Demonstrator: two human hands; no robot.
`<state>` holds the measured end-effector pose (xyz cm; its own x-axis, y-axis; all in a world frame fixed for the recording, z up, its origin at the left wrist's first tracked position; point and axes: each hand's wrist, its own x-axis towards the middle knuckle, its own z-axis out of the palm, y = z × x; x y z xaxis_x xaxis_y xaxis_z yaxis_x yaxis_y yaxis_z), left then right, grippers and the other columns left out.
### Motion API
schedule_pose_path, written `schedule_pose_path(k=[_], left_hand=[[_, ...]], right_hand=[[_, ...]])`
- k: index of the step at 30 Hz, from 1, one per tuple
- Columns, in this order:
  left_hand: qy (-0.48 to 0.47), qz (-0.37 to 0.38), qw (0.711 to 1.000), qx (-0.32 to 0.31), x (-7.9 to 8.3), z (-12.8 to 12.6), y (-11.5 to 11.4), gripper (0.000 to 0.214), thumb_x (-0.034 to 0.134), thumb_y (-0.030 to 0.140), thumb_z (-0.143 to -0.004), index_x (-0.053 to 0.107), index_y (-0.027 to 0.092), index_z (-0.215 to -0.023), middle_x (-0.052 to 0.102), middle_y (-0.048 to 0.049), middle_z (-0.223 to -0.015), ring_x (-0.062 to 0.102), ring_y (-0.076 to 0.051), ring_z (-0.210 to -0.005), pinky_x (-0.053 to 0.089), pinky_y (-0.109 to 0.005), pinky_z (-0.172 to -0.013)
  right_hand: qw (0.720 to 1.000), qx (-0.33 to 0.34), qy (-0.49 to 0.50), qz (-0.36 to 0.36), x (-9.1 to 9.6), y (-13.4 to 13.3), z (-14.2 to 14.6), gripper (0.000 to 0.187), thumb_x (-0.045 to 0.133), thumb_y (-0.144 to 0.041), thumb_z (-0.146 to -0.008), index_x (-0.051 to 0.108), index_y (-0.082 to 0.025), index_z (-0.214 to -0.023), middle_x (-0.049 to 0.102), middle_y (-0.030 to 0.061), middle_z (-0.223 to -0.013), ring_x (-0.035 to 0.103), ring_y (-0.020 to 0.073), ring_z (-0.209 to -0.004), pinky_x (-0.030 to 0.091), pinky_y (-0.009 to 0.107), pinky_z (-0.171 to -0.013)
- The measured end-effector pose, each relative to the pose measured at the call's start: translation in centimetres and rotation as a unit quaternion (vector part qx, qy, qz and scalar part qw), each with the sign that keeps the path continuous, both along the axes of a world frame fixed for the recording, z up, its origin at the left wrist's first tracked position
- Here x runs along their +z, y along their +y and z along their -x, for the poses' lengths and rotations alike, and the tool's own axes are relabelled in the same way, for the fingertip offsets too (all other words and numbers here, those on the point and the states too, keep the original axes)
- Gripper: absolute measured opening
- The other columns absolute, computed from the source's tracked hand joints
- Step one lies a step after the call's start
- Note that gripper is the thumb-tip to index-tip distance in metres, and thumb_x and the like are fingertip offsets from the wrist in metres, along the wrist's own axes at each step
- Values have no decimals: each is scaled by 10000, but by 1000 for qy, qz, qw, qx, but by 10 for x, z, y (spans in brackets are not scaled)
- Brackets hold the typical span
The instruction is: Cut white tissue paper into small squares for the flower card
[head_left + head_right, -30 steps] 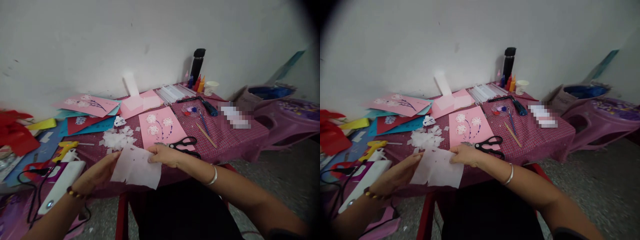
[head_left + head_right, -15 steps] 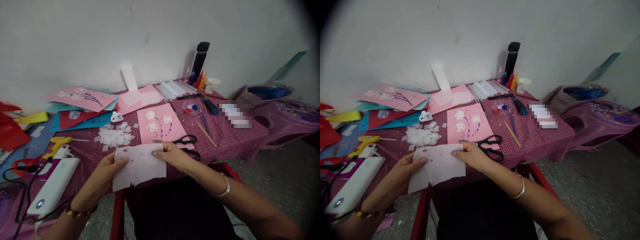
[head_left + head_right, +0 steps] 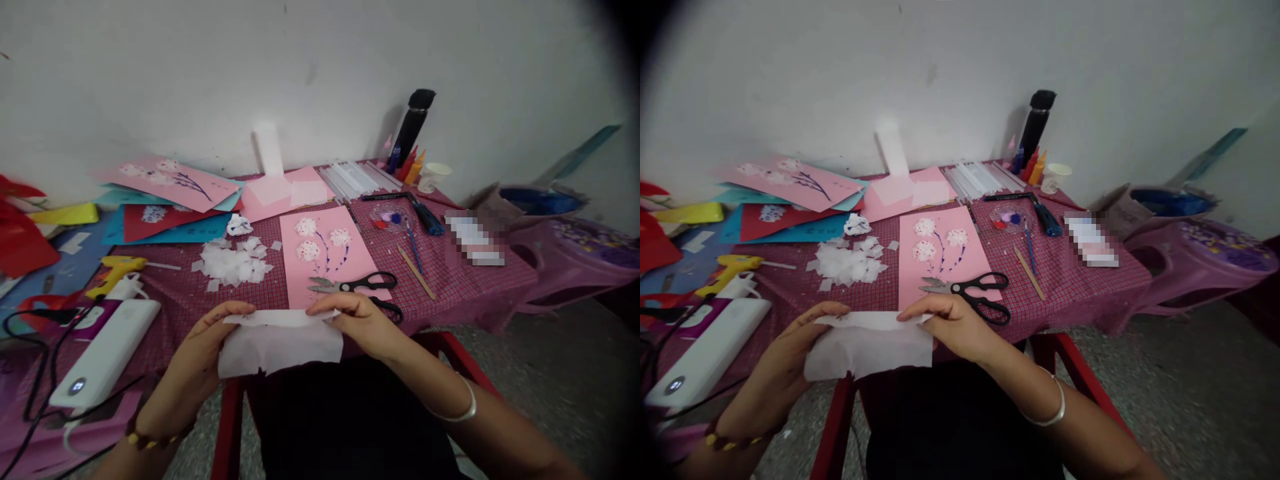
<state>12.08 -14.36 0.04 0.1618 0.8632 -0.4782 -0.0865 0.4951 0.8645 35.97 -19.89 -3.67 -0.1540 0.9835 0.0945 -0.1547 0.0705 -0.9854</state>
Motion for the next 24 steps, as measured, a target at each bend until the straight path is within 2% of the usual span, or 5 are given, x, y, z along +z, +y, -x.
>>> schedule_pose_path(k=[4, 8, 13, 18, 24], left_hand=[[-40, 39, 998, 2, 1, -1, -5, 342, 767, 224, -611, 692, 189, -943, 664, 29, -601, 545, -106, -418, 370, -173, -385], [-183, 81, 980, 2, -11, 7, -13, 644, 716, 529, -708, 574, 255, -1273, 747, -27, -822, 681, -208, -696, 532, -289, -634], [-324, 129, 937, 20, -44, 16, -35, 802, 519, 802, -681, 608, 239, -1245, 741, -79, -1047, 655, -307, -1006, 509, -393, -870], [-343, 146, 928, -9, -57, 16, -49, 487, 699, 576, -722, 717, 163, -980, 752, -84, -996, 689, -243, -888, 538, -323, -797], [-242, 154, 958, -4, -53, 17, -42, 255, 729, 397, -754, 717, 144, -777, 751, -65, -765, 703, -243, -778, 542, -314, -726]], right_hand=[[999, 22, -27, 3, 5, -10, -2, 255, 535, -124, -770, 748, -234, -857, 720, 1, -821, 597, 132, -671, 437, 235, -575], [998, 32, -54, 31, 7, -14, -2, 284, 513, -122, -727, 751, -240, -829, 659, -13, -704, 507, 114, -561, 382, 228, -502], [998, 37, -43, 33, 0, -12, -1, 290, 496, -102, -696, 738, -222, -801, 612, -12, -692, 479, 111, -567, 341, 224, -494], [996, 57, -63, 6, -7, -11, -3, 338, 464, -37, -700, 724, -201, -839, 649, -1, -765, 519, 108, -615, 345, 217, -523], [988, 108, -102, -36, -1, -13, -4, 257, 494, -58, -789, 717, -178, -831, 670, 29, -770, 589, 137, -695, 426, 245, -618]])
